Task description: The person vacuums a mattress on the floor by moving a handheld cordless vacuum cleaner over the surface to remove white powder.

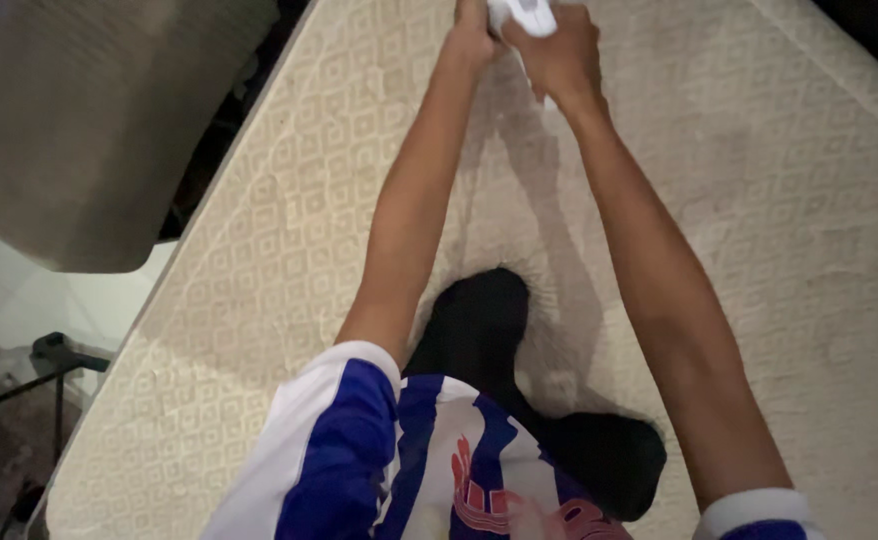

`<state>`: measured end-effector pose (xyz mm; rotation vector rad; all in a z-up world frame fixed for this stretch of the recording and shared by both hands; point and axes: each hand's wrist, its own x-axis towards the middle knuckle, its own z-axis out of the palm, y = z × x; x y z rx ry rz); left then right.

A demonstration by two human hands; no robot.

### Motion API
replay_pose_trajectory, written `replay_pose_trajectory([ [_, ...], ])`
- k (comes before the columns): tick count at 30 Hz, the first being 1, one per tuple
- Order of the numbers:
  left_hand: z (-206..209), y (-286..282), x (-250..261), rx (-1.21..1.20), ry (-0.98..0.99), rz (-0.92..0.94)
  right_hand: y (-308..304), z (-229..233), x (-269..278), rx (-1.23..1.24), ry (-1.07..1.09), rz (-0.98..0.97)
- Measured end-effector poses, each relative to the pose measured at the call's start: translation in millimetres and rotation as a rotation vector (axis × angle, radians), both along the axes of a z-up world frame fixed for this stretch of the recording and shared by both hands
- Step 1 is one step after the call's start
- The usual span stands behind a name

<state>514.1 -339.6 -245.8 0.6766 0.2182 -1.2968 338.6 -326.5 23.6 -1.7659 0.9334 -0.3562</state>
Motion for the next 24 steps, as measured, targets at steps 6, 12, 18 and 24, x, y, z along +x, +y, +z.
replay_pose_trajectory([
  [6,42,24,-92,-0.061,-0.017,0.06,21,35,-69,0.043,0.096,0.039],
  [12,121,78,-217,0.221,0.013,-0.117,58,91,-159,0.16,0.367,-0.035],
  [18,162,141,-331,0.282,0.142,-0.111,115,122,-238,0.28,0.509,-0.162],
  [24,206,204,-392,0.559,0.077,-0.333,169,131,-305,0.256,0.554,-0.218],
])
